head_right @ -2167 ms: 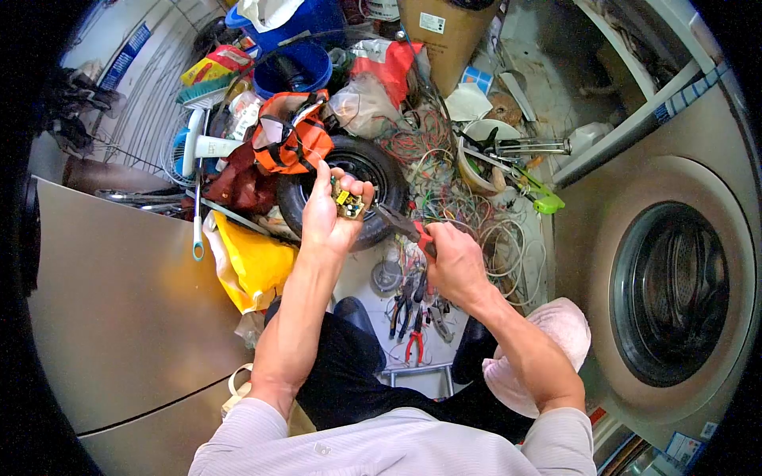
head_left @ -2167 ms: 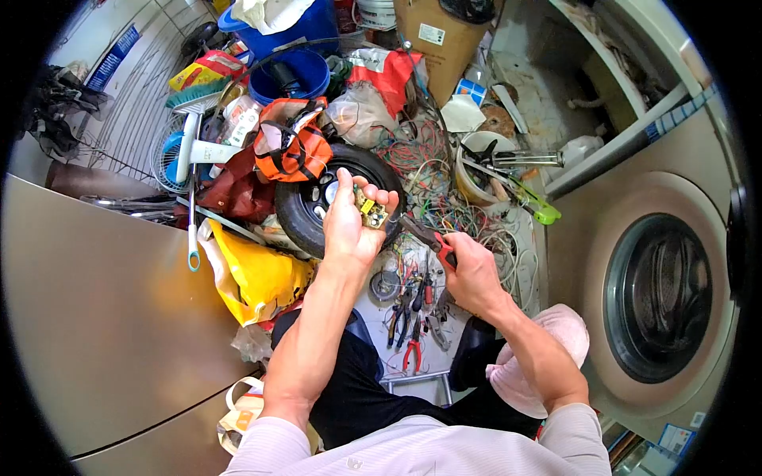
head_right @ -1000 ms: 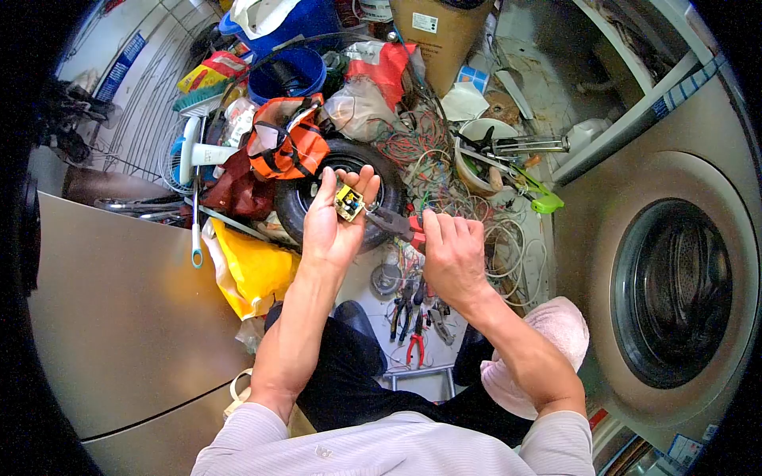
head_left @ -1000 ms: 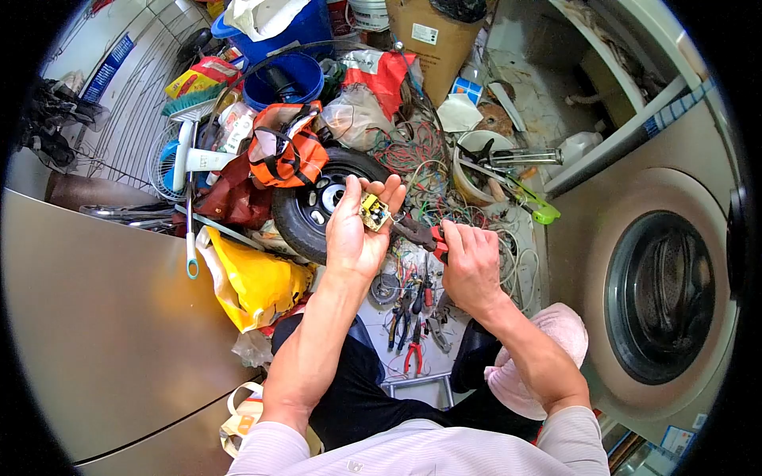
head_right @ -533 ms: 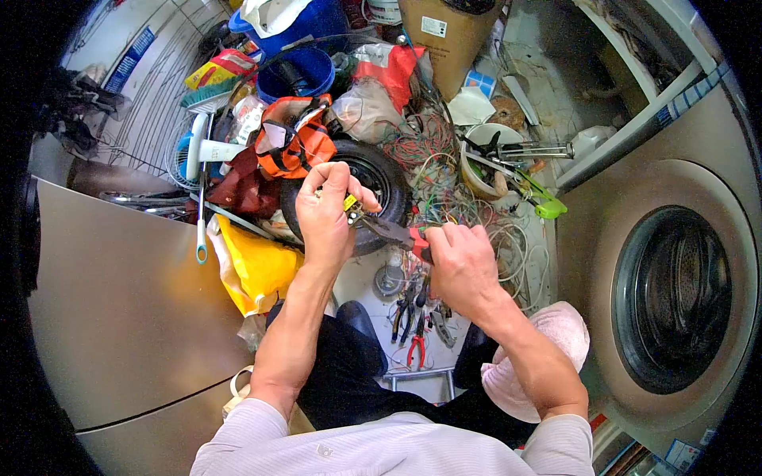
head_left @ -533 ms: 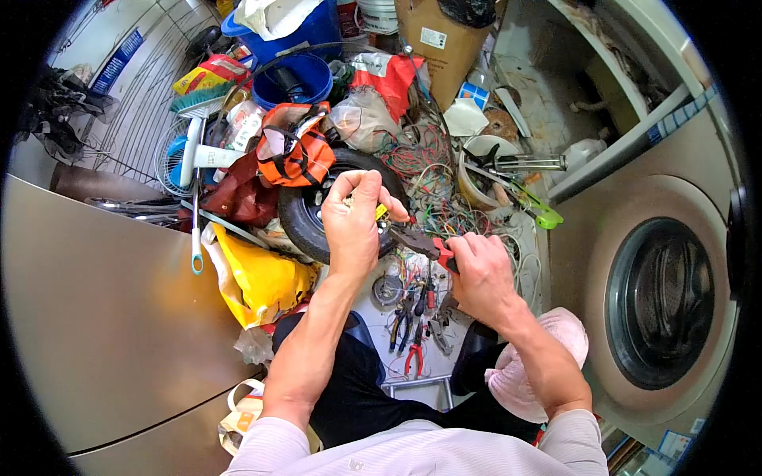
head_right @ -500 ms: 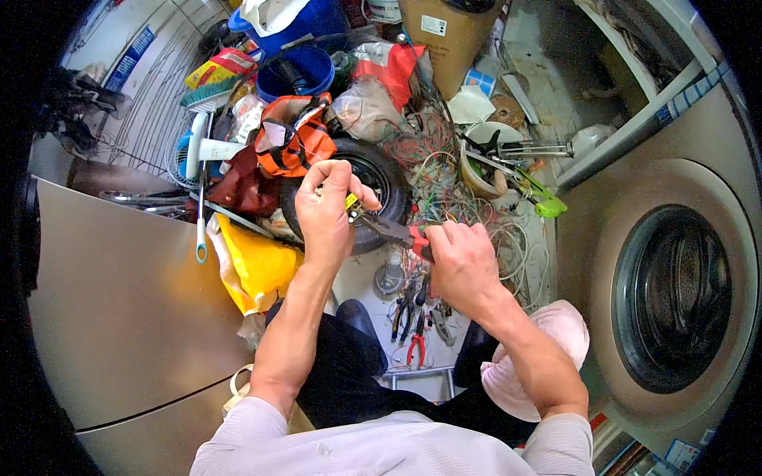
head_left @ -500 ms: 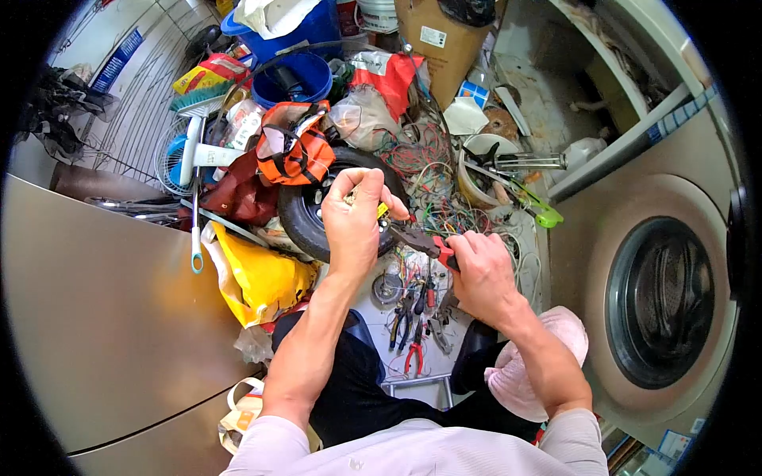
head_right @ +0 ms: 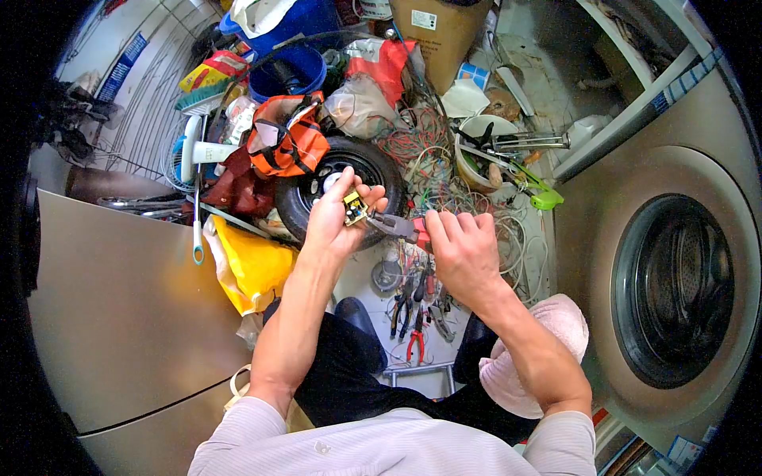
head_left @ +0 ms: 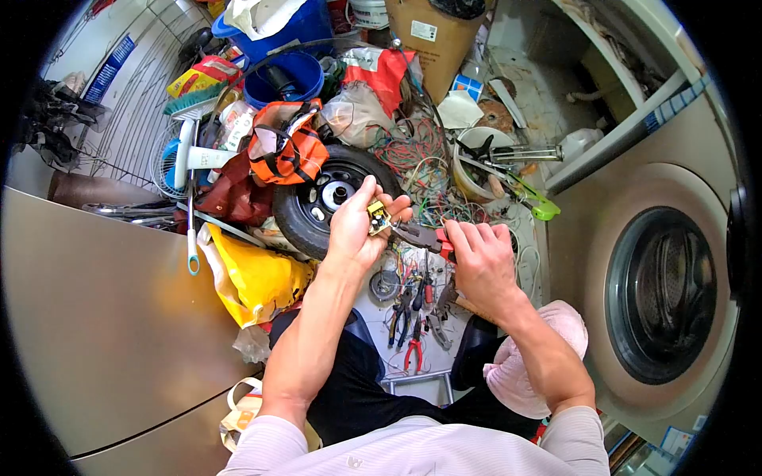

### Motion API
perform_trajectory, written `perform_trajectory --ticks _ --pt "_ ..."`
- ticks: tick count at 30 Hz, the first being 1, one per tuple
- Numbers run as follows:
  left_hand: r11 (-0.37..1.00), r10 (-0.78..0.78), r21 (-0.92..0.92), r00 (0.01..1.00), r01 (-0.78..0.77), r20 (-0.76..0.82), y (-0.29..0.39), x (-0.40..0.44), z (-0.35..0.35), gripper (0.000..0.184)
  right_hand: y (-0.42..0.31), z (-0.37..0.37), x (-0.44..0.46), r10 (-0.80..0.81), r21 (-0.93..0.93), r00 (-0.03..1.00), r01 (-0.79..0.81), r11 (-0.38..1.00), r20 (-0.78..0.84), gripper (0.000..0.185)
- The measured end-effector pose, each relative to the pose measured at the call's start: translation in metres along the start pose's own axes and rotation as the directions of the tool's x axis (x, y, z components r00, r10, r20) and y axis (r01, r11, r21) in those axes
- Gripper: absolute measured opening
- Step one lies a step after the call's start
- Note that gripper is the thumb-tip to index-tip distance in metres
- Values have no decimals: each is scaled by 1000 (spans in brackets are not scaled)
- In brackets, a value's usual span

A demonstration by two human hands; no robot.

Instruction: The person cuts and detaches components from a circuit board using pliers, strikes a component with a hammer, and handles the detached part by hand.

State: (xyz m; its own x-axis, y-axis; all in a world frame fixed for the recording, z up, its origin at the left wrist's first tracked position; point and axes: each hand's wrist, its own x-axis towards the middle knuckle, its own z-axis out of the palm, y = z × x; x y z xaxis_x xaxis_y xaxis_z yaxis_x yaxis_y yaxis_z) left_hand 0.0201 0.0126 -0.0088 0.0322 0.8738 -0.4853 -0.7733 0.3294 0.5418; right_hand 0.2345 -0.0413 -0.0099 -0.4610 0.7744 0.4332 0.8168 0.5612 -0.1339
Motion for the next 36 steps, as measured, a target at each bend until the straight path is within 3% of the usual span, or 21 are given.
perform_trajectory --ticks 2,5,19,21,36 --pt "993 -72 -95 993 63 -94 -4 3 -2 26 5 8 0 -42 -31 996 39 999 -80 38" --pt "978 -116 -180 992 104 -59 -6 8 -8 27 8 13 3 -53 -65 989 45 997 -136 43" --pt "954 -190 -246 980 169 -63 -14 0 -20 24 15 31 4 -87 -113 977 65 991 -197 45" --pt "957 -226 -215 964 194 -137 -14 1 -19 22 16 31 6 -85 -106 974 64 992 -211 45" --pt "959 -271 -121 951 255 -147 -24 -6 -32 17 23 31 5 -250 -104 949 233 967 -194 46"
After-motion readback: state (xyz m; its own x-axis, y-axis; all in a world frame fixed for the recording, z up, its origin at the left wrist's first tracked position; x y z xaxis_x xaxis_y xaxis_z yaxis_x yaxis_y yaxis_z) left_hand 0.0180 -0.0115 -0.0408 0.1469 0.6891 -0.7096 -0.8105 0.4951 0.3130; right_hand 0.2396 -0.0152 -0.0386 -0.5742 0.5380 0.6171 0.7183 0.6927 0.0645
